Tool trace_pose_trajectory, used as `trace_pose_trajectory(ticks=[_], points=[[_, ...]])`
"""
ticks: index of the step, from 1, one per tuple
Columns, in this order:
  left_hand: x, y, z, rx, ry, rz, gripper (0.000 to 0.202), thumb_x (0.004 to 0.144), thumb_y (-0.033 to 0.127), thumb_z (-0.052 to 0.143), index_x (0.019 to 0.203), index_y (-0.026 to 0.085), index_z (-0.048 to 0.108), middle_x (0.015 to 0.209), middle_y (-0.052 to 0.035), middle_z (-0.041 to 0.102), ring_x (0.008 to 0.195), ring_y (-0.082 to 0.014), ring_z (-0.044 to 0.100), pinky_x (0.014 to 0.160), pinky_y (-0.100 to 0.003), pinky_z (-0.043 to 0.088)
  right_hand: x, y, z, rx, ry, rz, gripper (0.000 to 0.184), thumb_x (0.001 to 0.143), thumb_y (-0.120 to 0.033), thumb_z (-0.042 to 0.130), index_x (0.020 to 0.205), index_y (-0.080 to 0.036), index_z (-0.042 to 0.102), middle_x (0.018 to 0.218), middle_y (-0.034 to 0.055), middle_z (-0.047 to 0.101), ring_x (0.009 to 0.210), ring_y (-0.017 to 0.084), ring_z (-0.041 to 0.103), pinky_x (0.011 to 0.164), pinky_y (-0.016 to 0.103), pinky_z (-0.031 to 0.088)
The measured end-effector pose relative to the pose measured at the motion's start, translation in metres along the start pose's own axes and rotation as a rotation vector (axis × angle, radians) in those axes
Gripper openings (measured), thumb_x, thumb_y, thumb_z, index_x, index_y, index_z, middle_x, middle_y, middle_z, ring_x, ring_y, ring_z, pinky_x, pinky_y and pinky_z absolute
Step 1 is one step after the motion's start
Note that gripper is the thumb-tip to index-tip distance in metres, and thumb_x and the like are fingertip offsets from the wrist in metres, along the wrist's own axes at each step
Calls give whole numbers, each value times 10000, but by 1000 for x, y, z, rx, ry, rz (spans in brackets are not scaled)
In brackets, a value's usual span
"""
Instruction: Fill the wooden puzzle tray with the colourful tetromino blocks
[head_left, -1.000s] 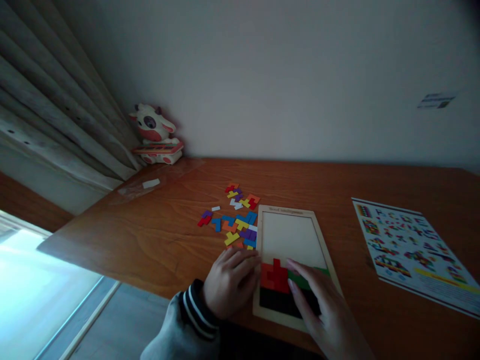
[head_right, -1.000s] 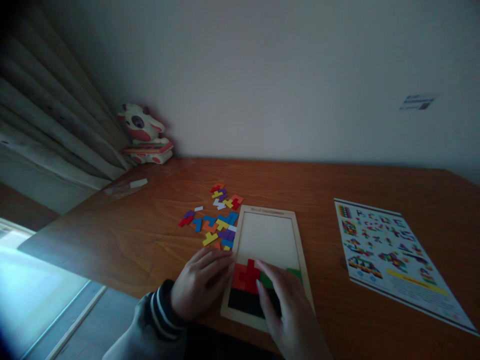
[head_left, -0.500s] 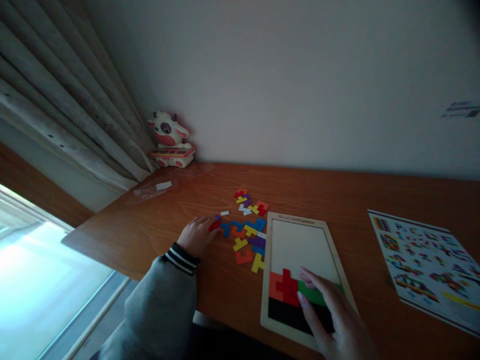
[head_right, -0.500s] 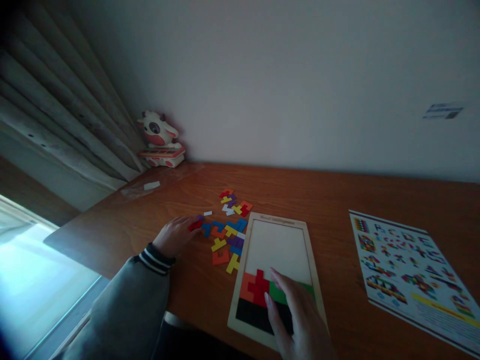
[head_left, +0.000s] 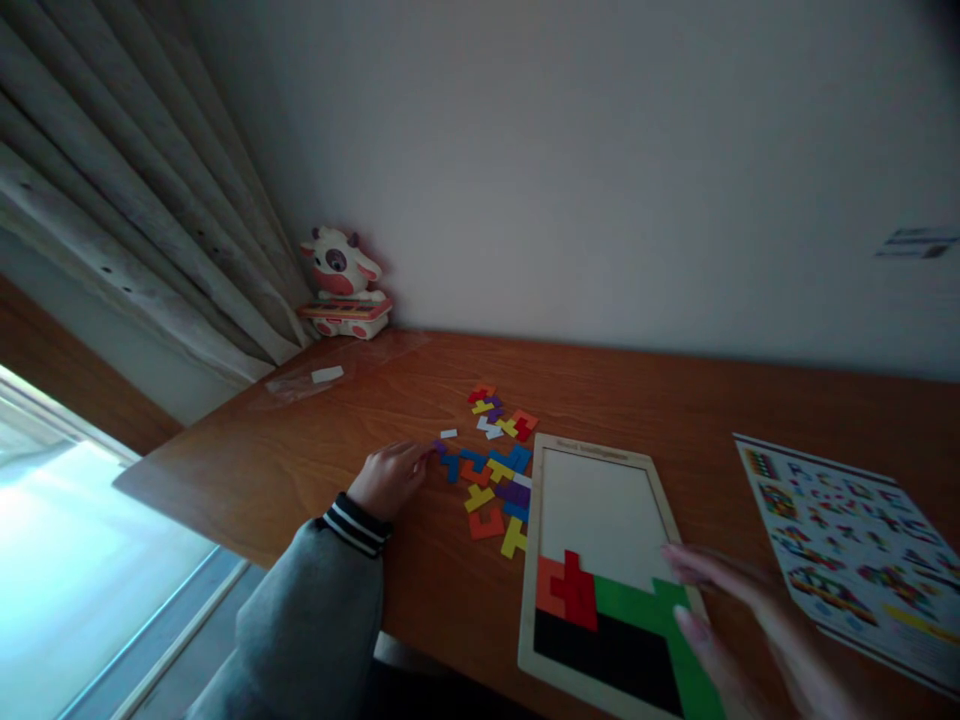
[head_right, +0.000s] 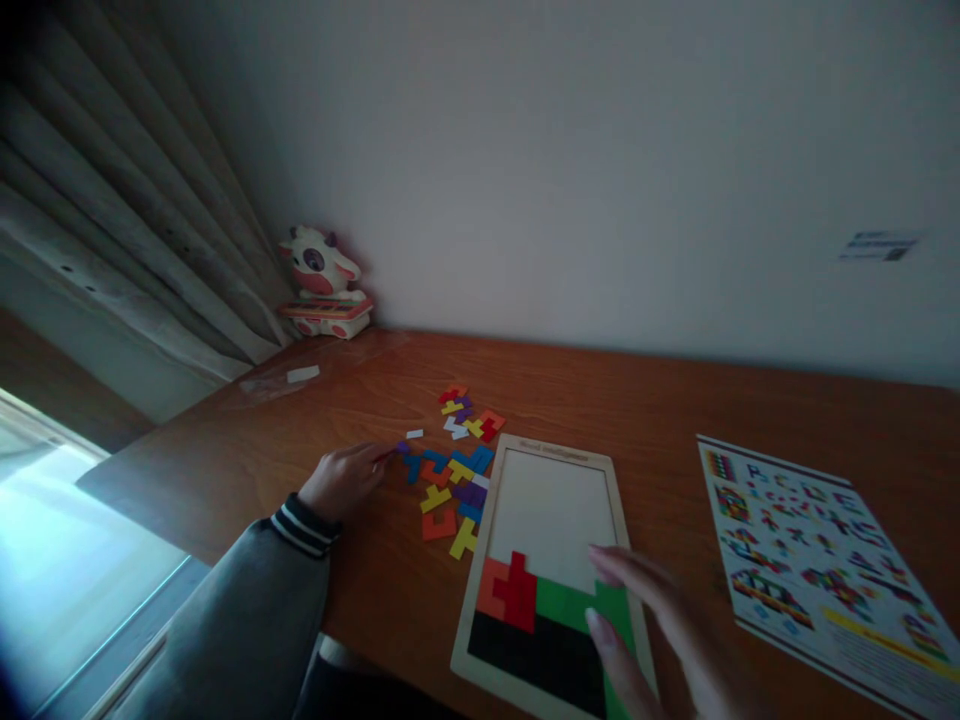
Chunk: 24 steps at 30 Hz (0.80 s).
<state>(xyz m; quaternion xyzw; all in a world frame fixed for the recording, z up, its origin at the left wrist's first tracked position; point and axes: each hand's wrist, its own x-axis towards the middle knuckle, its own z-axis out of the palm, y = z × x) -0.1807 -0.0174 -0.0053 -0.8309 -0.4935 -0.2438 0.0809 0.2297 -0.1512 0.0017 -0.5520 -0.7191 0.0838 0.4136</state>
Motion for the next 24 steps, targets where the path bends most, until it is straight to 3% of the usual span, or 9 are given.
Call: trace_pose_trajectory(ticks=[4,8,11,13,16,20,24], points=[[28,23,-3,-243,109,27,214,974,267,557,1094,202,723,1006,-52,762,880,-168,730,819,-265,594,50,19,-5,53,-152,43,338,928,-473,570,1219,-309,623,1166,45,720,1056,231,701,907,336,584],[73,57,10,-473,180,101,147,929,298,658,965,216,774,1029,-78,744,945,-186,710,883,-319,587,109,29,24,145,-304,-14,312,940,-464,549,1157,-267,655,1101,66,734,976,227,707,891,391,574],[100,79,31,-743,140,9,216,901,362,697,972,171,766,943,-88,753,844,-174,715,814,-306,601,131,31,47,214,-269,-12,384,920,-462,572,1225,-235,620,1077,88,739,934,233,712,873,421,574],[109,91,44,-1013,69,-95,327,853,442,736,964,136,755,915,-99,757,789,-173,719,745,-290,607,134,31,55,257,-230,21,418,921,-472,573,1262,-233,602,1103,95,738,934,234,716,863,421,576],[113,104,59,-1242,60,-124,384,768,500,797,857,128,764,953,-116,746,882,-197,711,817,-317,593,127,27,62,284,-212,29,394,926,-464,584,1250,-243,615,1057,83,752,883,225,720,810,399,582],[108,110,67,-1308,-13,-104,349,739,487,827,789,145,781,887,-97,739,836,-179,688,818,-316,572,118,20,69,315,-218,-49,234,936,-412,596,1094,-261,681,1024,56,748,806,192,694,749,354,566],[103,111,67,-1352,-100,-119,361,751,486,819,821,134,781,874,-93,734,791,-169,683,772,-299,570,115,17,75,311,-194,-16,190,938,-392,608,1055,-263,685,952,30,736,780,179,673,711,321,545]])
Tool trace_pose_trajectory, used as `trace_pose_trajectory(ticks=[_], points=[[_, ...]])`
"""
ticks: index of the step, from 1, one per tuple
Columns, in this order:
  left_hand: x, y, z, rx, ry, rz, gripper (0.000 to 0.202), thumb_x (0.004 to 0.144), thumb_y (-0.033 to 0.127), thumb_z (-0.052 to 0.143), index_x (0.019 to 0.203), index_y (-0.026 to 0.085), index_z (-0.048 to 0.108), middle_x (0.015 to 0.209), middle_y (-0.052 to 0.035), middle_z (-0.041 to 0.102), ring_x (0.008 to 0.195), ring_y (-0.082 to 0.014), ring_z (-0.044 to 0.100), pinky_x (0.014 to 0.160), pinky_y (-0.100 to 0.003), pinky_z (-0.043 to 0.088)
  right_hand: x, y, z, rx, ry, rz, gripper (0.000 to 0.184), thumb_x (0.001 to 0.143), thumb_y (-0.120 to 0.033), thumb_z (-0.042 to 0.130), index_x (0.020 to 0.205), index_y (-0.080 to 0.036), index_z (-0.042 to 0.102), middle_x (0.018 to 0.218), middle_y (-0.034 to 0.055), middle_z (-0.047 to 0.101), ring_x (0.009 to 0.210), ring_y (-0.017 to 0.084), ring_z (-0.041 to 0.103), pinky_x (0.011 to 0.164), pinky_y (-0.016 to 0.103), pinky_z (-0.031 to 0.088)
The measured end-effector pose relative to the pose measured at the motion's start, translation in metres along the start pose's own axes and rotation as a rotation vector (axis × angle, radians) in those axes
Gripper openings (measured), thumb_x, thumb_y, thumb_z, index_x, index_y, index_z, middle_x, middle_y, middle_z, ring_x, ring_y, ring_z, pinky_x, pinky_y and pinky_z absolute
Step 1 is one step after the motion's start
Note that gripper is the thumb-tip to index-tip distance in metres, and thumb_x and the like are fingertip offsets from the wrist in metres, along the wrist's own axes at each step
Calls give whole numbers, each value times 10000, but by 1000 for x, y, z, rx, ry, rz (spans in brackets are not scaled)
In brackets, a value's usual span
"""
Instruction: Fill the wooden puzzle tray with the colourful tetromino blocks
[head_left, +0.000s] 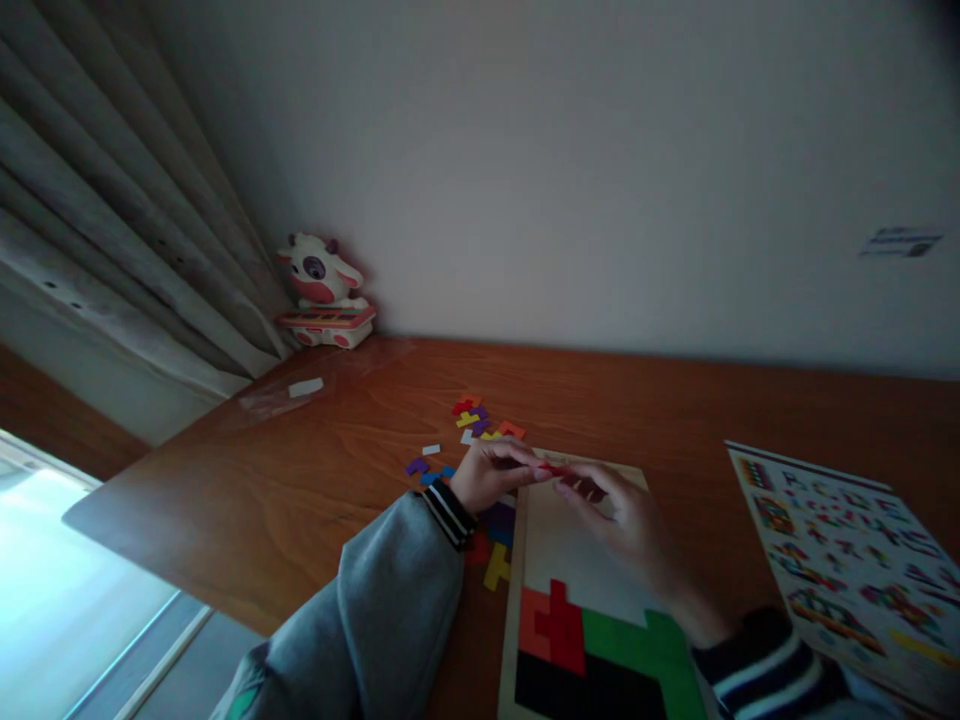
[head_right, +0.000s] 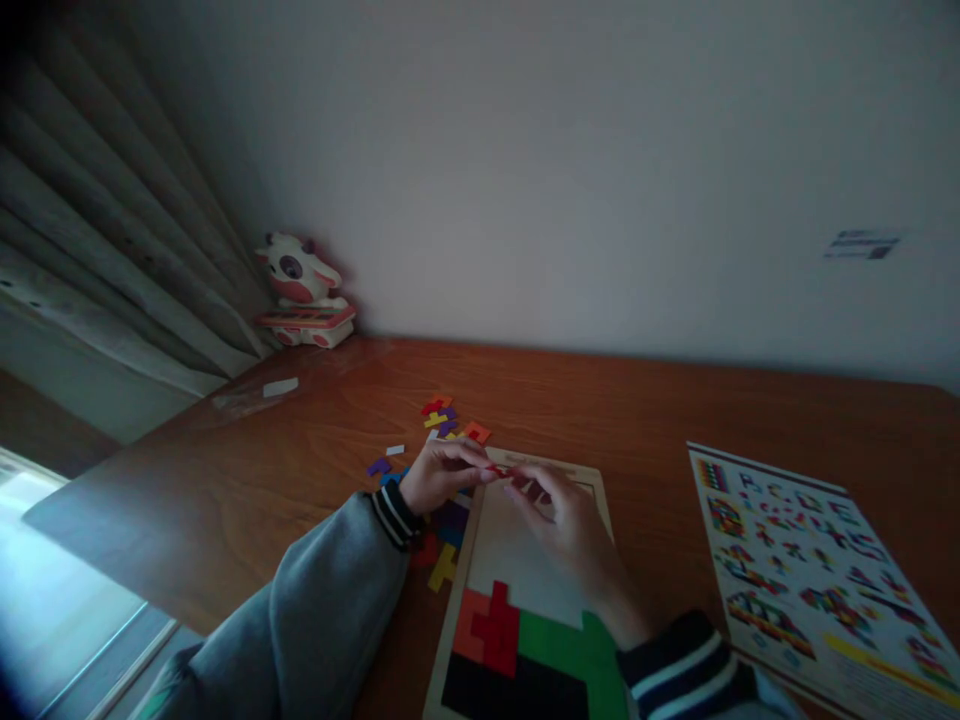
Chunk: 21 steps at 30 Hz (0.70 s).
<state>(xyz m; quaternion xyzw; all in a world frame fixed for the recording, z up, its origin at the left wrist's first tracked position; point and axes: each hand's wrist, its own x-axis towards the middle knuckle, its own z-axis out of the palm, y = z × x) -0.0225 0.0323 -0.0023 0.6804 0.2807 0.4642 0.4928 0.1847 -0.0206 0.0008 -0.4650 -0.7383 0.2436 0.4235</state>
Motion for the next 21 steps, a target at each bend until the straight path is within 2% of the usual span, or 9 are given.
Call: trace_pose_trajectory(ticks=[3,5,8,10,12,14,16,21], points=[[-2,3,-3,84,-41,11,390,782,506,788,895,133,775,916,-100,732,809,-175,685,765,-294,568,0,3,-1,6,-9,-10,170,954,-384,584,1009,-258,685,948,26,725,810,175,664,721,306,528],[-1,3,-9,268,-40,36,383,843,488,736,1008,143,754,970,-109,734,843,-188,687,787,-310,570,-1,4,-4,4,-20,-2,175,960,-383,566,989,-252,678,911,21,718,786,168,654,706,296,516],[1,-3,-24,677,-20,152,330,939,392,632,1181,173,685,1160,-128,712,1080,-244,655,988,-413,518,-3,6,-7,-10,-9,33,179,949,-388,562,948,-242,666,837,13,706,737,167,638,685,294,502],[2,-12,-33,895,-78,201,370,974,337,570,1307,181,604,1318,-136,645,1269,-273,561,1101,-479,433,-4,7,-7,-22,10,50,178,932,-392,573,917,-238,660,821,13,705,729,172,633,691,302,498],[2,-21,-38,1026,-149,187,413,999,307,511,1391,176,527,1406,-140,583,1359,-278,487,1141,-518,382,-5,7,-6,-29,28,64,179,922,-395,577,907,-235,658,832,19,709,729,176,630,696,309,496],[2,-26,-39,1097,-179,156,399,1010,291,479,1386,168,531,1414,-136,577,1361,-276,488,1147,-528,369,-6,8,-5,-32,42,78,183,920,-397,572,903,-235,657,837,26,711,724,179,625,690,313,494],[1,-27,-39,1120,-176,149,356,996,281,500,1321,163,589,1363,-127,618,1292,-269,550,1126,-502,400,-6,9,-5,-35,50,97,179,916,-395,572,902,-237,654,845,32,712,728,184,626,688,316,496],[1,-20,-43,1124,-151,183,263,944,219,546,1162,180,687,1188,-110,689,1104,-242,632,1028,-431,494,-7,16,-10,2,36,146,184,879,-400,592,786,-241,601,799,37,704,754,204,648,707,328,503]])
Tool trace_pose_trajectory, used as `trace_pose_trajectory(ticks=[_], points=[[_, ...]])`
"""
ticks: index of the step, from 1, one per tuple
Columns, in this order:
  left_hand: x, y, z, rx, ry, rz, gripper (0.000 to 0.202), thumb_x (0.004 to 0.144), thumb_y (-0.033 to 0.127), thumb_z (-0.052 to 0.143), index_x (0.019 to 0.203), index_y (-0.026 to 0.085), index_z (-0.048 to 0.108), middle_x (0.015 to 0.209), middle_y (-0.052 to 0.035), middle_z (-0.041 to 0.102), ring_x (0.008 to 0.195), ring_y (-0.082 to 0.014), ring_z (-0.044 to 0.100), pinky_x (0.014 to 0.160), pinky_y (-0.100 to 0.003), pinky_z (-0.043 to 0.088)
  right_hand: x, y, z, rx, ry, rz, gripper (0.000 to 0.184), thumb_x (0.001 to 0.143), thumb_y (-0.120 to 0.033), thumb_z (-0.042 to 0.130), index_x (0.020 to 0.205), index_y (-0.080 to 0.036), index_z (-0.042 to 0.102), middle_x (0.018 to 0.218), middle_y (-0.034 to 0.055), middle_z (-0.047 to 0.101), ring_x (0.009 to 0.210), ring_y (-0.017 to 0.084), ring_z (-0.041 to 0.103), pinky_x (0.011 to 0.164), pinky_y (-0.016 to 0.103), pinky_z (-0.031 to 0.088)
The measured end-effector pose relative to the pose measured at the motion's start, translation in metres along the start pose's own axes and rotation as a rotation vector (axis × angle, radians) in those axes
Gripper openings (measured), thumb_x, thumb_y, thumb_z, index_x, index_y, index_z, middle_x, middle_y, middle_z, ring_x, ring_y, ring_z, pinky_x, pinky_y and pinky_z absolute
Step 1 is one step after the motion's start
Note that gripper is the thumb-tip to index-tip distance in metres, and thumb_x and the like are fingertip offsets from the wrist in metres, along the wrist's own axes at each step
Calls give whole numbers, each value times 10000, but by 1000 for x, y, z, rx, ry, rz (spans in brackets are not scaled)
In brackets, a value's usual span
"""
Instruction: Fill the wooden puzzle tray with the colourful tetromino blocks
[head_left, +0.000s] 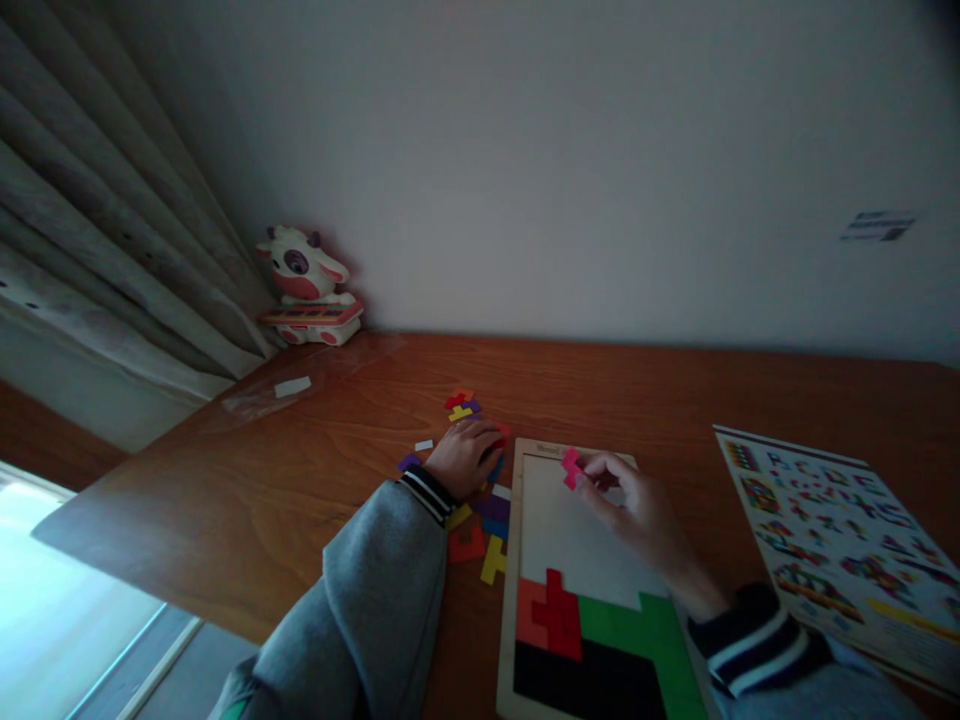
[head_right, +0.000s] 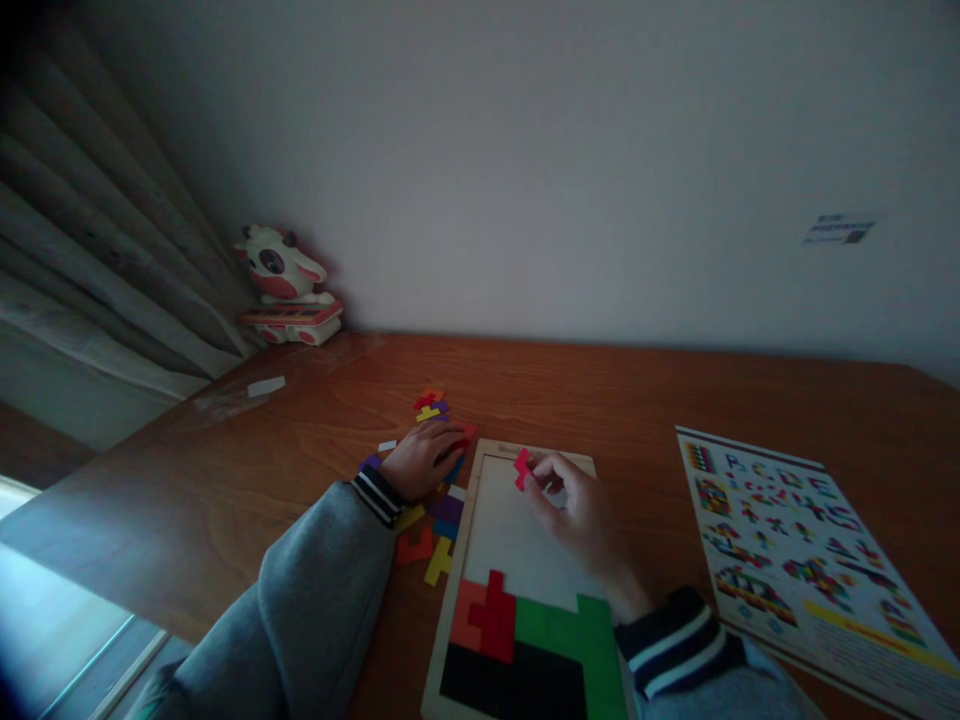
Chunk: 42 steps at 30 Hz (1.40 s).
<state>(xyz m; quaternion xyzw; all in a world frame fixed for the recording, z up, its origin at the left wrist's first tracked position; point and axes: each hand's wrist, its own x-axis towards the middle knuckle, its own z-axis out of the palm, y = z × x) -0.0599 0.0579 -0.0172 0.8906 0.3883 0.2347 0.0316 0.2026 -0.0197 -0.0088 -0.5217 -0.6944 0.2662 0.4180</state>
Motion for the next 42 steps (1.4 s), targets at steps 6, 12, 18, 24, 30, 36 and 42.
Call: trace_pose_trajectory(ticks=[6,12,18,24,30,36,42], points=[[-4,-5,-2,60,-42,-2,345,910,170,541,1231,160,667,1347,-157,585,1263,-297,529,1081,-504,450,-1,-3,-3,247,-33,101,276,873,-440,606,705,-251,495,901,79,726,932,248,685,837,385,516],[-4,-9,3,23,-19,26,303,980,214,491,1219,142,662,1299,-145,638,1226,-262,581,1089,-480,449,0,-10,-3,292,-61,109,283,857,-482,618,737,-238,540,853,71,696,919,238,672,789,364,531],[-2,-10,3,-39,37,-79,276,933,277,615,1180,175,687,1161,-129,674,1072,-262,642,979,-440,527,-2,-4,2,365,-106,110,270,844,-475,677,861,-233,559,927,45,660,865,185,650,781,325,548],[0,-11,0,-183,109,-155,348,854,238,716,1193,185,661,1137,-99,680,1046,-231,662,962,-384,546,-3,-4,5,361,-109,130,268,850,-477,681,885,-238,564,953,49,664,875,194,659,788,342,557],[-1,-7,-5,-236,169,-174,143,833,167,726,975,186,735,985,-64,700,905,-184,682,843,-309,570,-3,-6,5,338,-105,144,280,859,-486,672,926,-237,561,977,55,668,869,194,668,775,343,566],[-3,6,-6,-311,177,-72,95,903,197,644,941,200,731,951,-52,736,882,-172,695,840,-303,568,-4,-4,8,299,-41,157,369,838,-496,691,1046,-233,538,976,54,672,815,178,670,716,324,575],[-4,27,-9,-333,143,-42,156,929,272,629,1020,179,715,986,-74,744,884,-181,698,826,-304,561,-4,-5,5,262,-62,167,443,832,-494,695,1167,-234,569,1028,65,684,825,178,682,742,345,583]])
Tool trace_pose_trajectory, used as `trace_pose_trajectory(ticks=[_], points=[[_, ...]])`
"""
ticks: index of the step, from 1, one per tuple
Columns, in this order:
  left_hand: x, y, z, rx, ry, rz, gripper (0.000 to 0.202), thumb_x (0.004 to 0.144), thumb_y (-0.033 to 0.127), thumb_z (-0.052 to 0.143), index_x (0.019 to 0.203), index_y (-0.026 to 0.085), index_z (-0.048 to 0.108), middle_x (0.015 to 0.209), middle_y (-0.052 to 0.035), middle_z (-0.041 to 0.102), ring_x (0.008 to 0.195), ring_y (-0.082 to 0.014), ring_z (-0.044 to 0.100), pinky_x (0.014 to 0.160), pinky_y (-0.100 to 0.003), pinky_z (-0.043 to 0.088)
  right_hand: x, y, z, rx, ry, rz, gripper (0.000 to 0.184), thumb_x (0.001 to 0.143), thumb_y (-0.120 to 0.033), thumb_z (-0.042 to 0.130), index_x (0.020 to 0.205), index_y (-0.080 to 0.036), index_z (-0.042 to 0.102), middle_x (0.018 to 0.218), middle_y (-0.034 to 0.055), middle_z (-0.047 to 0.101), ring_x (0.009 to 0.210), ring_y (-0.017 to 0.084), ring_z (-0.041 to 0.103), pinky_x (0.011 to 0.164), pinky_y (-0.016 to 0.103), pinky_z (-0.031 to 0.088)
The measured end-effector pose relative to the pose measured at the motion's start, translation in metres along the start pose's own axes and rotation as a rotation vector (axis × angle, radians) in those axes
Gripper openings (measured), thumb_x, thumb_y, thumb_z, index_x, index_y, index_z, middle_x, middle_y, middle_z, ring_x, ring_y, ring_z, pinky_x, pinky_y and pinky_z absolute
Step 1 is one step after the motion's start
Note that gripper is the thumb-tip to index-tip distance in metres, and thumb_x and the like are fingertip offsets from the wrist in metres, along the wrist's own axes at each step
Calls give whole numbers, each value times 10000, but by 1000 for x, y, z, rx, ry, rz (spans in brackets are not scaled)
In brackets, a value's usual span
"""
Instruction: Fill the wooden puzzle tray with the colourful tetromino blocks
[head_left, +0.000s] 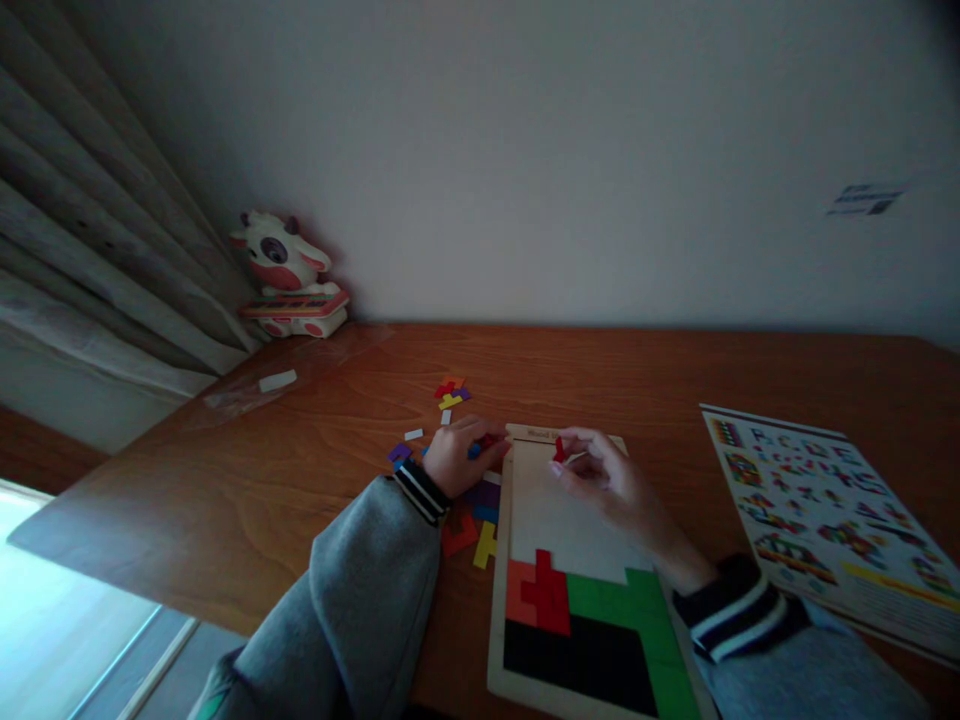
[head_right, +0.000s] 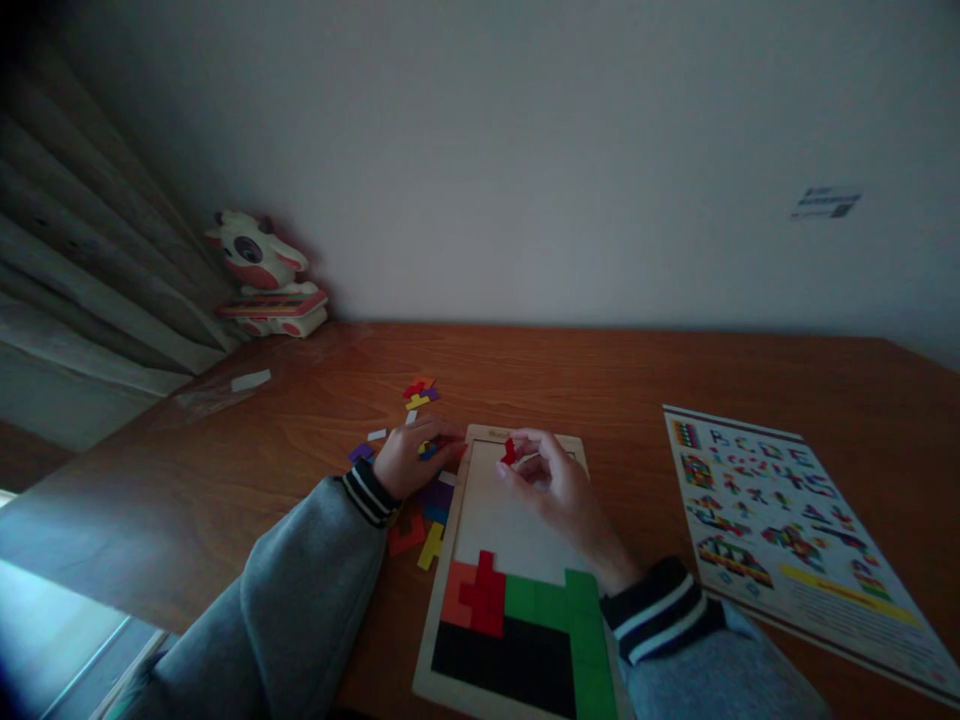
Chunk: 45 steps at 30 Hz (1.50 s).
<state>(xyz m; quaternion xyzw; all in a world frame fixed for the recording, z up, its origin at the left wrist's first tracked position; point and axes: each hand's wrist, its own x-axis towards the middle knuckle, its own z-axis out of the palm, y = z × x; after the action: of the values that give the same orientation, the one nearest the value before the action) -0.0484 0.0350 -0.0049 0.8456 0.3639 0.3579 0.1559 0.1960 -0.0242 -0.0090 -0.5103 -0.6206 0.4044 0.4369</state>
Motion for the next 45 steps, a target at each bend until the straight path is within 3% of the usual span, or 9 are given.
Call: trace_pose_trajectory(ticks=[9,14,23,30,35,42,45], points=[[0,6,2,10,16,-46,215,938,353,619,1008,178,724,889,-54,735,721,-143,647,697,-253,523,-7,-10,2,-138,-119,-30,397,820,-468,722,1135,-236,653,869,20,697,781,174,666,748,342,564],[-1,6,3,2,16,-64,230,932,374,633,970,172,738,812,-42,719,640,-125,614,629,-233,489,-6,-8,4,-143,-108,-29,254,866,-419,668,1036,-230,683,870,23,721,769,178,675,707,331,562],[0,9,2,3,-32,-64,205,949,275,575,1064,166,706,813,-34,710,646,-113,625,633,-219,503,-4,-2,4,-70,-113,-19,278,906,-471,618,1011,-229,705,1005,50,743,927,210,688,828,363,556],[-1,8,4,13,-56,-18,175,924,231,603,1061,178,699,864,-40,716,703,-128,652,687,-240,529,-1,6,3,63,-111,1,429,899,-390,638,1301,-278,538,1025,31,699,926,189,683,865,378,554],[-3,5,6,26,-94,7,183,928,257,608,1064,172,696,905,-51,735,786,-157,669,764,-273,540,-1,9,3,86,-126,35,359,892,-390,645,1218,-268,556,1044,37,685,961,192,680,880,381,552],[-2,4,6,146,-81,-47,179,905,296,646,1033,191,712,848,-41,710,793,-178,649,763,-291,522,-3,2,4,32,-95,78,276,857,-432,679,1008,-232,563,931,33,709,841,184,686,742,328,545],[-2,3,6,183,-79,-47,187,910,301,642,1044,188,707,885,-54,710,828,-195,652,788,-313,519,-3,2,4,25,-94,73,276,837,-444,699,961,-227,580,925,31,700,846,182,684,753,326,546]])
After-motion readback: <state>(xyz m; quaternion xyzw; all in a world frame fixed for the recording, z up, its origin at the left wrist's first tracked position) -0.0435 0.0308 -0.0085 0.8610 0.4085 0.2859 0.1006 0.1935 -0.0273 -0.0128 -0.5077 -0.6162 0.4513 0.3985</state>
